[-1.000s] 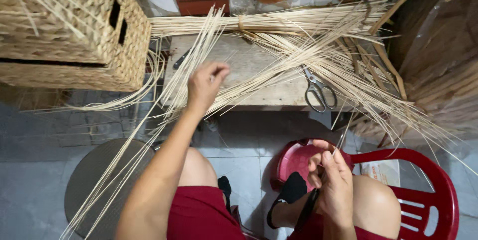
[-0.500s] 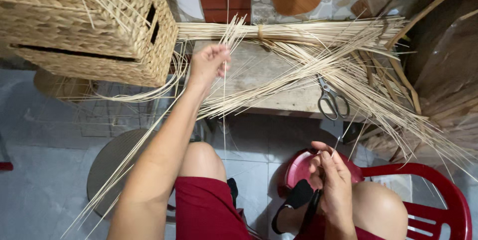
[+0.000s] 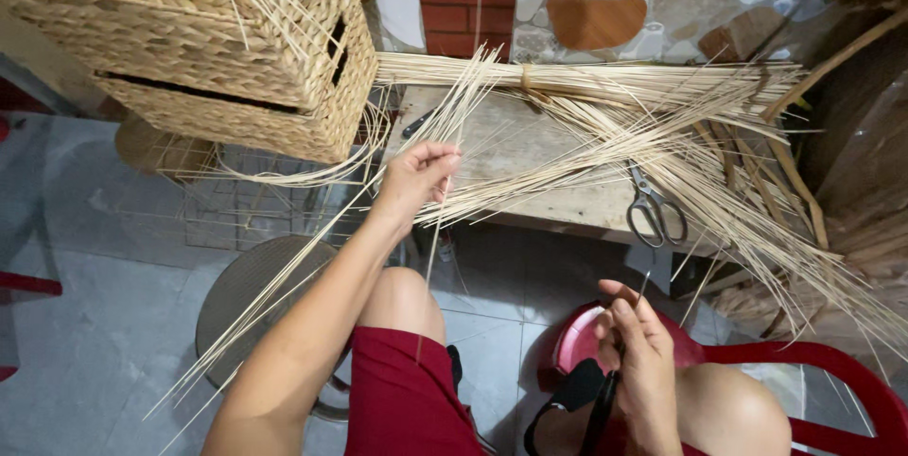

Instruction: The person sits on a red plastic chair and uses a knife to scrape and smooth thin bamboo strips. They repeatedly pick up strips from a pile on the table, scrape them with the knife, and place them back down.

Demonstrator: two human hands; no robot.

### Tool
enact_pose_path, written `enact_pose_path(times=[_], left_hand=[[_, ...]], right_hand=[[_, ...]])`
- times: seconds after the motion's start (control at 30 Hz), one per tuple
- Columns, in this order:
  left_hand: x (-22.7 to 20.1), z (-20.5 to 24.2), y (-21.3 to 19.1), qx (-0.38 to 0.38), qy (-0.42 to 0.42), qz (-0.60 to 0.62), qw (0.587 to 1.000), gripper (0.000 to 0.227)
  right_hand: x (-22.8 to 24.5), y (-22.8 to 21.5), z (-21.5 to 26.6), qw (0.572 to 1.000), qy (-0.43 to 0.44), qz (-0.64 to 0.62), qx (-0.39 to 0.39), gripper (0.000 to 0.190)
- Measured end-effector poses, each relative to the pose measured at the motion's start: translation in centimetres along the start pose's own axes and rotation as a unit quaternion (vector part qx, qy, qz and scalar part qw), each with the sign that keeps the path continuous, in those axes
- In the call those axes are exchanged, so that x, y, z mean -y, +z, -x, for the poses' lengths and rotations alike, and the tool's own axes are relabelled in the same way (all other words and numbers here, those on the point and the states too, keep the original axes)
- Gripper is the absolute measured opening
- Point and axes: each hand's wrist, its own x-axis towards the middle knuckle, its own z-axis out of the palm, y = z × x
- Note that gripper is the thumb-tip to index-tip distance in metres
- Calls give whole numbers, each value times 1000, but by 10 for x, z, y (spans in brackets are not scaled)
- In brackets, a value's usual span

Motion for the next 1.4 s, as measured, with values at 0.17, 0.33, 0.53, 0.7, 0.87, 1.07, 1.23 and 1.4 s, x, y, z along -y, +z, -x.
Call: enact_pose_path(times=[0.17,0.33,0.53,0.7,0.87,1.07,1.23,1.4], left_hand=[[3,32,8,18,-26,-33,999,18],[15,29,-47,-34,26,-226,973,14],[17,43,-139,-125,-33,-500,856,14],[37,56,-180,-142,-88,-570,805,14],[60,61,-187,-139,-152,-575,792,18],[71,57,-172,-158,-34,-645,746,25],[89,32,-119,-106,19,-587,802,19],[117,1,-43,-20,93,-564,821,15]], right_hand=[[-9,13,1,999,23,38,15,35],[-9,9,0,999,21,38,32,34],[-4,11,5,998,9,49,44,33],[-5,16,5,997,8,63,51,33],[-11,16,1,995,33,85,31,34],[-9,21,3,997,69,21,42,36],[-4,45,15,996,66,43,44,50],[-5,54,14,993,91,45,62,54]])
